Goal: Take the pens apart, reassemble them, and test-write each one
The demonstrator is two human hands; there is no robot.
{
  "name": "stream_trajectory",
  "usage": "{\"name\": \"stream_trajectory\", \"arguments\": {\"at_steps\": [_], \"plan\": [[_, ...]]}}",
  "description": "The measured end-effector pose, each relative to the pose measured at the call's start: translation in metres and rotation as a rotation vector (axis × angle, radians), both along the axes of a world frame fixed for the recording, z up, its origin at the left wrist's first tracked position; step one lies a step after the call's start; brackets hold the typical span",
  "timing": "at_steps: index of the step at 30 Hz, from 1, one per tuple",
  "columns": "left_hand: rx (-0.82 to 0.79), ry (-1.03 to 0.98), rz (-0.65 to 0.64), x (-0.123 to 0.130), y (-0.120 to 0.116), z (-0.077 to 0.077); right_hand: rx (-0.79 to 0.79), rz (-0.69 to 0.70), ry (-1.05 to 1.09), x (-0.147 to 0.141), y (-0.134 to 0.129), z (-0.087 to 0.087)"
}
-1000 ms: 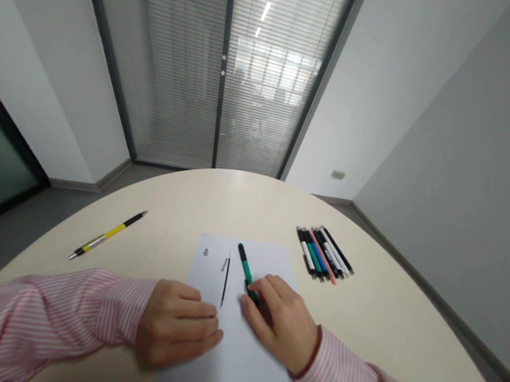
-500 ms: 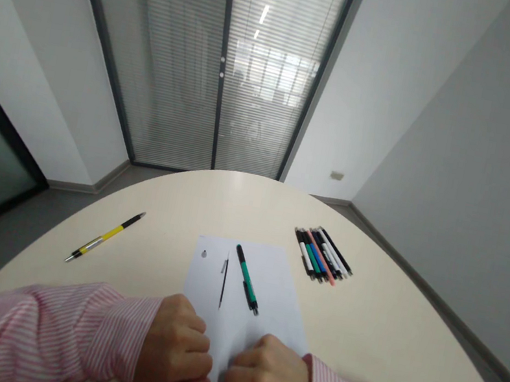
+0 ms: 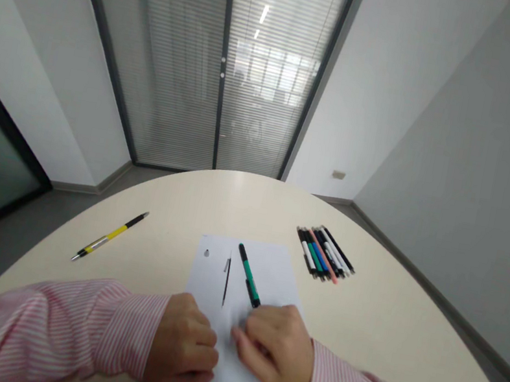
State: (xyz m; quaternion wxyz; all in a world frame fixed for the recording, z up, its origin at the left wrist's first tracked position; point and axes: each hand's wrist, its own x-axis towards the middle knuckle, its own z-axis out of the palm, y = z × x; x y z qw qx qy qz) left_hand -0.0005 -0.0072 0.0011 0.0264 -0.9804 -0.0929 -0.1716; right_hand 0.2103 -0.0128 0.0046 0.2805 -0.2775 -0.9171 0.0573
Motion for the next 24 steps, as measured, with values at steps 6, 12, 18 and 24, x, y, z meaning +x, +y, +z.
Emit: {"name": "stream_trajectory", "arguments": {"at_steps": [6,12,18,24], "plan": [[-0.009,-0.009,-0.004,0.0,0.001,0.004,-0.122,-0.345,0.018,0.003,0.02,0.007],[-0.026,-0.01,-0.009,0.0,0.002,0.002,-0.145,-0.347,-0.048,0.001,0.022,0.001],[0.009,-0.038,-0.016,0.0,0.004,0.005,-0.161,-0.42,0.061,0.004,0.027,-0.009],[0.119,-0.287,0.151,-0.002,0.016,0.009,-0.153,-0.414,0.256,0.007,0.029,-0.008]]}}
